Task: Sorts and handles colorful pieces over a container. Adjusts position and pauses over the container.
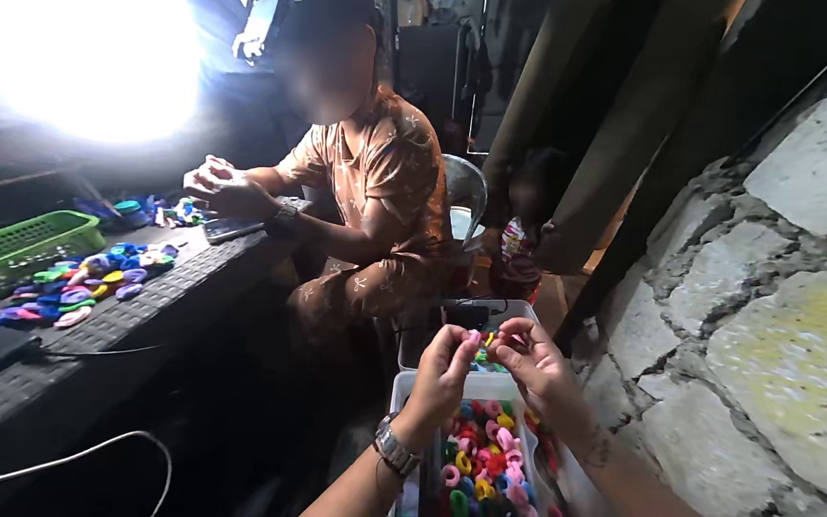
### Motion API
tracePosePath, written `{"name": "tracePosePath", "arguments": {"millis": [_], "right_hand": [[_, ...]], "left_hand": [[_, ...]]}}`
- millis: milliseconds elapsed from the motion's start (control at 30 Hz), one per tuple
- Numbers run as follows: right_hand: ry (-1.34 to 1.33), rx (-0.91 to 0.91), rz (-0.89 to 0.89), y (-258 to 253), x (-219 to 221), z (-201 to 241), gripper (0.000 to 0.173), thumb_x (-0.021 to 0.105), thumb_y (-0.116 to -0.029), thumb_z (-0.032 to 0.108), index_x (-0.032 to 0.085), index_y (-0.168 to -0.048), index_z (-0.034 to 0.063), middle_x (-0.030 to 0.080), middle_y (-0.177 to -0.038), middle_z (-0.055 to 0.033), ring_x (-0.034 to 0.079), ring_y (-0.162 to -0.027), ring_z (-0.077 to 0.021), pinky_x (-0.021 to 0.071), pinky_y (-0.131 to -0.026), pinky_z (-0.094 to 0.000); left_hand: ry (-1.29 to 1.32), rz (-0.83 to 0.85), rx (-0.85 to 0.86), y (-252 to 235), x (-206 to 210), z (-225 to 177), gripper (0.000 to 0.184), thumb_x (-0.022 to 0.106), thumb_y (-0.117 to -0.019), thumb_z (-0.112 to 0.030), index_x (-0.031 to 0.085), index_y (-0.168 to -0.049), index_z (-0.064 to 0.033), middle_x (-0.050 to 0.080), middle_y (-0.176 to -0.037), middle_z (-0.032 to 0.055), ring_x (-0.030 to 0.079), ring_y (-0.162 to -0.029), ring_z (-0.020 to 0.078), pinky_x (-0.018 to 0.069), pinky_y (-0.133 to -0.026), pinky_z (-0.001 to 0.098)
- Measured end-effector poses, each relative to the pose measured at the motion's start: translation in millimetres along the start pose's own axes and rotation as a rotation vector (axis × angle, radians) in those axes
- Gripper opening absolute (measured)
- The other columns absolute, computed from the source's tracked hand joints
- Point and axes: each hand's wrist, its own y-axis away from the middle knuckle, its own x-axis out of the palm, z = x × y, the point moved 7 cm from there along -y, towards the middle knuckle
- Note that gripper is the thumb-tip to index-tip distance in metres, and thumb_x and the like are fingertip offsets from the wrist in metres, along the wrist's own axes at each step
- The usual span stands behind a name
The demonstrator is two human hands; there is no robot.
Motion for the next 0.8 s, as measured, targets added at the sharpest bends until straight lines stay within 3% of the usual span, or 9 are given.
{"name": "tracePosePath", "arguments": {"millis": [100,233,333,500,567,667,800], "right_hand": [[0.101,0.015,0.047,-1.5,4.5,-2.3,0.021,0.066,-0.0946,0.010,0.063,-0.115,0.0056,0.068,-0.104,0.0002,0.068,-0.087,-0.0089,0.0611,-0.081,-0.0287],[0.301,-0.152,0.081,-0.8,10.7,1.7,0.017,0.071,-0.0934,0.015,0.072,-0.106,0.0039,0.068,-0.107,-0.0021,0.067,-0.089,-0.0039,0.0595,-0.078,-0.0208],[0.342,-0.176,0.114,1.1,13.3,2.4,0.020,0.070,-0.0925,0.010,0.070,-0.110,0.0000,0.066,-0.111,-0.0055,0.067,-0.092,-0.0050,0.0606,-0.078,-0.0212],[0.263,-0.121,0.163,0.9,11.3,-0.5,0.006,0.061,-0.0975,0.006,0.066,-0.099,0.0075,0.063,-0.109,-0.0008,0.066,-0.092,-0.0055,0.0616,-0.075,-0.0240],[0.296,-0.155,0.181,2.3,14.8,2.3,0.007,0.058,-0.0983,0.007,0.065,-0.101,0.0056,0.062,-0.113,-0.0028,0.066,-0.095,-0.0060,0.0609,-0.077,-0.0240],[0.328,-0.244,0.172,3.5,16.6,2.2,0.024,0.069,-0.0955,0.015,0.062,-0.116,0.0057,0.065,-0.115,-0.0013,0.067,-0.097,-0.0040,0.0604,-0.081,-0.0224],[0.368,-0.355,0.087,3.5,15.3,8.8,0.022,0.073,-0.0933,0.017,0.067,-0.111,0.0050,0.070,-0.107,-0.0007,0.068,-0.093,-0.0023,0.0603,-0.079,-0.0196]], "left_hand": [[0.017,0.036,0.020,1.0,2.1,0.6,0.014,0.049,-0.1070,-0.016,0.057,-0.106,-0.0041,0.059,-0.088,-0.0055,0.055,-0.073,-0.0021,0.0490,-0.068,0.0168],[0.029,0.038,-0.013,1.8,1.8,3.0,0.008,0.055,-0.1021,-0.010,0.060,-0.100,-0.0049,0.062,-0.093,-0.0046,0.055,-0.073,-0.0032,0.0487,-0.066,0.0155],[0.087,0.003,-0.075,1.7,-1.5,3.7,0.007,0.059,-0.0997,-0.009,0.063,-0.096,-0.0063,0.064,-0.088,-0.0063,0.056,-0.069,-0.0024,0.0491,-0.063,0.0156],[0.021,0.020,-0.074,0.8,-1.9,3.4,0.014,0.051,-0.1056,-0.015,0.061,-0.101,-0.0054,0.059,-0.081,-0.0072,0.053,-0.064,-0.0028,0.0467,-0.060,0.0146],[0.050,0.017,-0.075,-0.3,-4.5,4.0,0.014,0.051,-0.1061,-0.016,0.061,-0.101,-0.0067,0.060,-0.081,-0.0077,0.051,-0.064,-0.0035,0.0441,-0.059,0.0140],[0.094,0.094,-0.046,1.7,0.4,1.3,0.015,0.049,-0.1067,-0.014,0.061,-0.102,-0.0076,0.060,-0.083,-0.0095,0.054,-0.068,-0.0047,0.0466,-0.063,0.0135],[0.172,0.090,-0.056,3.5,5.9,2.3,0.010,0.054,-0.1045,-0.013,0.063,-0.102,-0.0087,0.061,-0.083,-0.0110,0.052,-0.066,-0.0060,0.0447,-0.060,0.0128]]}}
